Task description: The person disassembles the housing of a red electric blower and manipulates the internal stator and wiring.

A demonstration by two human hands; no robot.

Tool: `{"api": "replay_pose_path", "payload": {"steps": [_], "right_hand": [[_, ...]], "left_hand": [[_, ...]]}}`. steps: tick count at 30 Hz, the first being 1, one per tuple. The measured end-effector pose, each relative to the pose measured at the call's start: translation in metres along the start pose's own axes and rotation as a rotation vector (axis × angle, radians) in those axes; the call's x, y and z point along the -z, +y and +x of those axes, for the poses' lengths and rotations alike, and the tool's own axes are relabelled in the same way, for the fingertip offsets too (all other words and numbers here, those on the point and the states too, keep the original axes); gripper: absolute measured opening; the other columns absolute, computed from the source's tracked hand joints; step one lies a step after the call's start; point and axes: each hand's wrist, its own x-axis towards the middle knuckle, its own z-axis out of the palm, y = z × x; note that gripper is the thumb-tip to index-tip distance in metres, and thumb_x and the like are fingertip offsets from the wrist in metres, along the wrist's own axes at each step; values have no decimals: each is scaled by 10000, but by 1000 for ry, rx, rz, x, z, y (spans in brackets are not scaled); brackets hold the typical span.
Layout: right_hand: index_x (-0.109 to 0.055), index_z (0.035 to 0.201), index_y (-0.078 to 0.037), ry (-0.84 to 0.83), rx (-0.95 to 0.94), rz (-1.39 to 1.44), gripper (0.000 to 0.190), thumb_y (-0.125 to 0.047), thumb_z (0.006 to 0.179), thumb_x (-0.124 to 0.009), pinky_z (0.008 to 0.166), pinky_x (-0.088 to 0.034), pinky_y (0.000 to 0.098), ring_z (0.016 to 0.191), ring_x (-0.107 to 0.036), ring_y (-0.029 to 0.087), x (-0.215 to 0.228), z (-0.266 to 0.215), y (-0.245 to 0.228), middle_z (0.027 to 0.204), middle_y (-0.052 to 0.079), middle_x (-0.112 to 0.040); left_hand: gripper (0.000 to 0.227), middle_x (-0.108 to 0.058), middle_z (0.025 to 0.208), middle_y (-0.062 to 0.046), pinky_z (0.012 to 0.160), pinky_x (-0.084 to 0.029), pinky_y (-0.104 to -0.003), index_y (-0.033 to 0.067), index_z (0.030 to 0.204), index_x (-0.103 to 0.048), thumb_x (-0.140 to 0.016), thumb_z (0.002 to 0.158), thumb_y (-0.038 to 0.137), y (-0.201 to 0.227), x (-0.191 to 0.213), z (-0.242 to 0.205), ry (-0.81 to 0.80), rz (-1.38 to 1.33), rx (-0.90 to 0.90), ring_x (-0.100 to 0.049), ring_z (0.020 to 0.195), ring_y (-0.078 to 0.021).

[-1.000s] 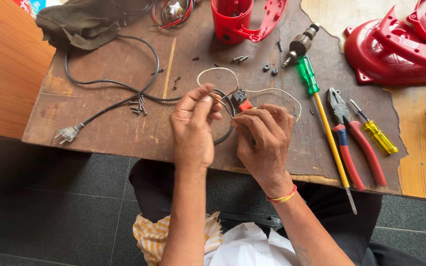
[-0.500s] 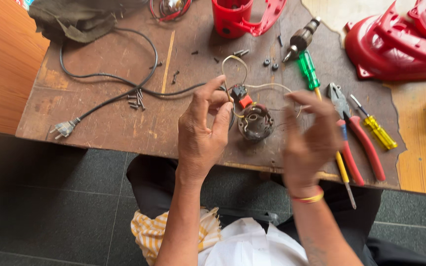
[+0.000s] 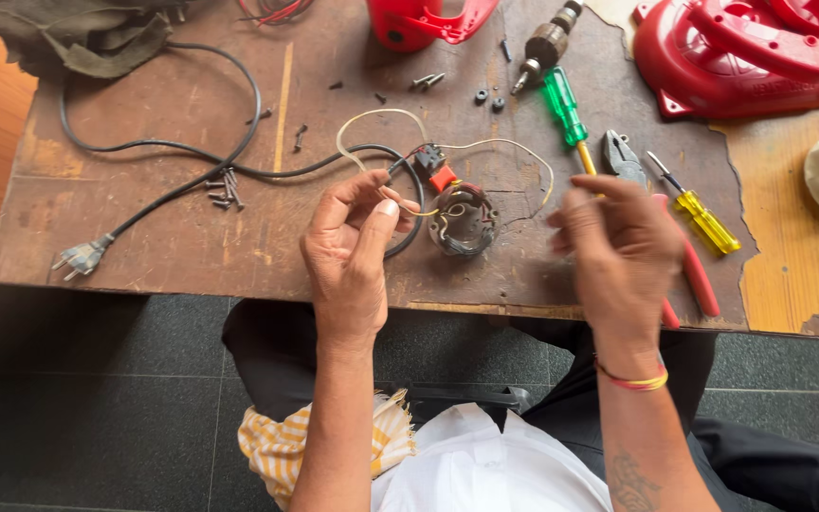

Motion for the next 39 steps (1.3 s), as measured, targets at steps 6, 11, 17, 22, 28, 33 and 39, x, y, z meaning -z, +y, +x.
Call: {"api": "replay_pose_path", "payload": {"steps": [6, 11, 17, 22, 28, 33, 39], "right_hand": [[-675, 1135, 2, -88, -87, -24, 198, -38, 951, -734, 691, -622, 238, 788, -732, 94, -16, -7, 6, 908, 50, -751], [-668, 1175, -11, -62, -36, 286, 214, 27, 971, -719, 764, -613, 225, 901, -714, 83, -19, -9, 18, 972, 41, -725], [-684, 1145, 0, -19, 29, 149, 174, 0, 984, -749, 739, -587, 217, 841, -684, 62, -20, -10, 25, 947, 40, -721], [-716, 1178, -9, -34, 21, 64, 156, -56, 1030, -733, 680, -489, 179, 772, -608, 27, -19, -14, 20, 887, -16, -682], [-763, 1115, 15, -36, 217, -330, 185, -44, 946, -810, 540, -339, 214, 591, -468, 40, -27, -21, -1, 685, 2, -581], [-761, 1074, -6, -135, 209, -238, 121, -5, 953, -771, 561, -400, 187, 652, -541, 2, -33, -12, -5, 791, -25, -662], [-757, 1032, -25, -112, 234, -214, 109, -5, 948, -824, 621, -384, 178, 719, -509, 21, -34, -15, -2, 893, -12, -625]], "left_hand": [[209, -733, 988, -96, 811, -614, -273, -1, 1215, -654, -676, 1012, 43, 4, -2, 0, 16, 193, -40, -718, 899, -120], [180, -721, 1007, -95, 822, -642, -291, -10, 1204, -632, -631, 1028, 27, 4, -1, 1, 36, 176, -34, -739, 923, -137], [169, -703, 1045, -108, 831, -649, -304, -21, 1217, -624, -606, 1058, 32, 1, 1, -2, 18, 137, -40, -746, 957, -161], [296, -703, 1145, -105, 817, -642, -289, 26, 1345, -565, -612, 1054, 49, 5, 1, -4, -29, 299, -39, -724, 981, -144], [609, -646, 1408, -84, 1032, -560, -334, 107, 1513, -468, -681, 950, 22, 19, 1, -7, -274, 608, -158, -632, 1268, -184], [837, -622, 1413, -67, 1184, -388, -434, 193, 1551, -419, -822, 821, 123, 20, -3, -2, -457, 902, -261, -563, 1339, -264], [978, -566, 1522, -89, 1208, -300, -447, 217, 1612, -310, -878, 816, 214, 5, -10, -5, -463, 862, -299, -518, 1430, -277]]}}
